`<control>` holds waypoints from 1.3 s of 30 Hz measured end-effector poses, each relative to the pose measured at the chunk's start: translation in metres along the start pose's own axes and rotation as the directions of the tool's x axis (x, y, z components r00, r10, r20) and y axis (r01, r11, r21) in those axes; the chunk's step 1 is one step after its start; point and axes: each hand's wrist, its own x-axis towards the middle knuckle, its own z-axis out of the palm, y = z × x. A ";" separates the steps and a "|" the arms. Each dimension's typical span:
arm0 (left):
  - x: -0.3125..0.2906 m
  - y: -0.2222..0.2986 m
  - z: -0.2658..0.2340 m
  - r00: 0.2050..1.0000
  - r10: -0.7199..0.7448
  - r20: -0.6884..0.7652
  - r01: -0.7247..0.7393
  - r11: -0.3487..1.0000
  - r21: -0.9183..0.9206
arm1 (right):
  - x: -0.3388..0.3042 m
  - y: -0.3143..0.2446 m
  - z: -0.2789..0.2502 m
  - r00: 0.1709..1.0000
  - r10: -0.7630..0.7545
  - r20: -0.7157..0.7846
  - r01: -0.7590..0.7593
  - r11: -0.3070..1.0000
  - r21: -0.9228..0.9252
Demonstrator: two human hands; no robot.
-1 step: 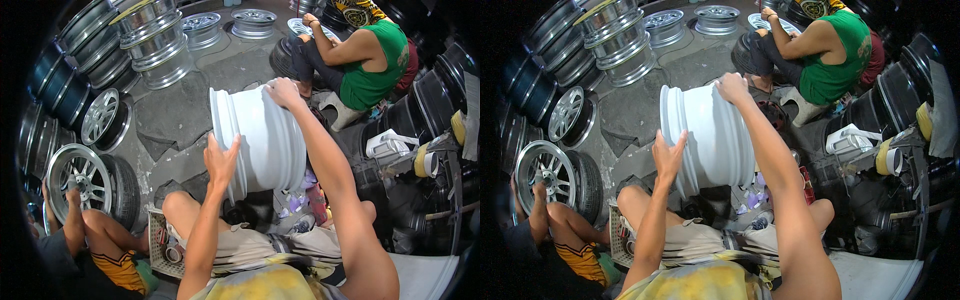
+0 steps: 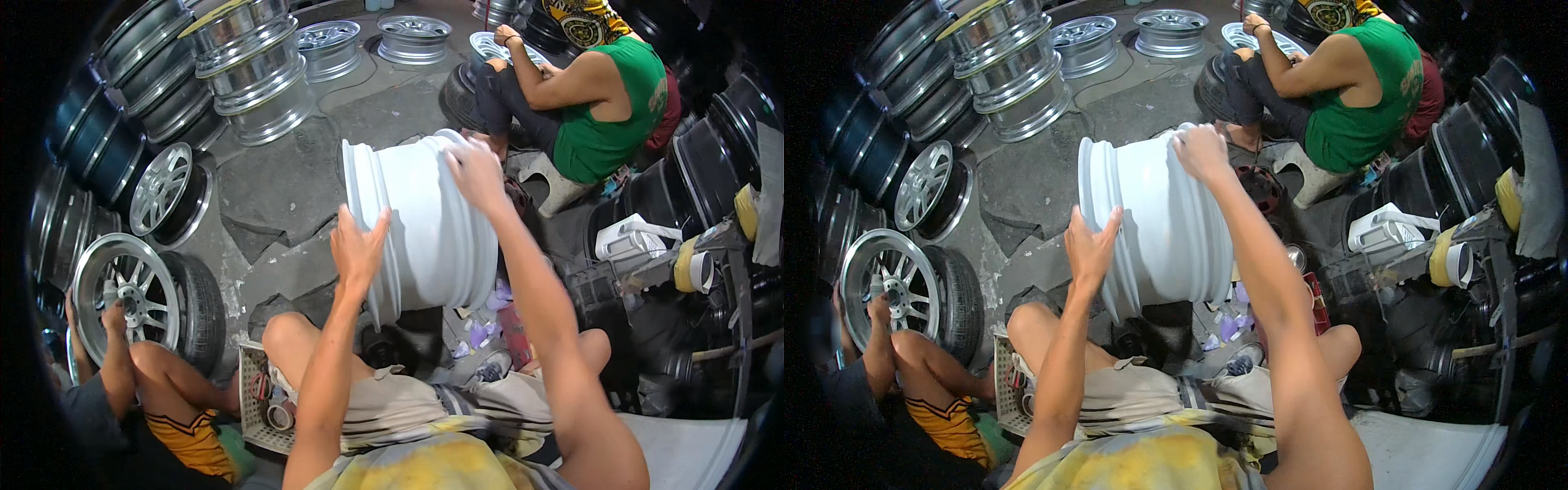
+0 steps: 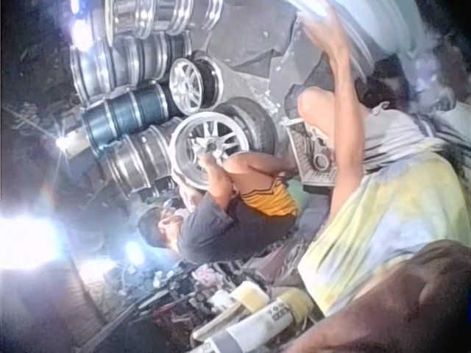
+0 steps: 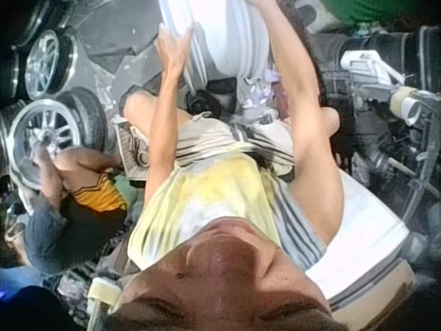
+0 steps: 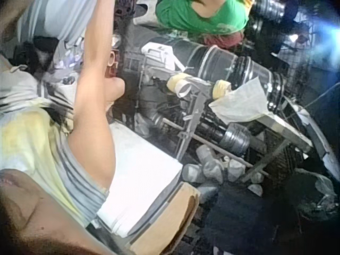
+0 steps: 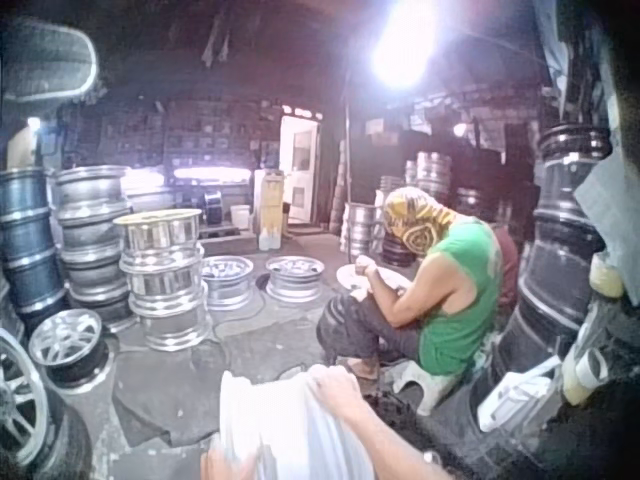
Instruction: The person sits on the floor and manually sands a white-painted wheel rim using a piece of sandpaper. They rotate the rim to sand different sections of the outer barrel and rim edge, occasionally pausing to inspect the surface.
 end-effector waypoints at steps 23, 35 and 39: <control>0.102 -0.004 0.020 1.000 0.008 -0.023 -0.004 0.986 0.168 | -0.103 0.023 0.052 0.852 -0.339 -0.399 0.242 0.931 -0.273; 0.063 0.014 0.021 0.997 -0.035 0.069 0.032 0.998 0.054 | 0.028 0.027 0.045 0.965 -0.142 -0.222 0.037 0.907 -0.419; 0.073 0.016 0.027 0.998 -0.018 0.066 0.012 0.996 0.091 | 0.073 0.034 0.059 0.991 0.094 -0.091 -0.116 0.950 -0.289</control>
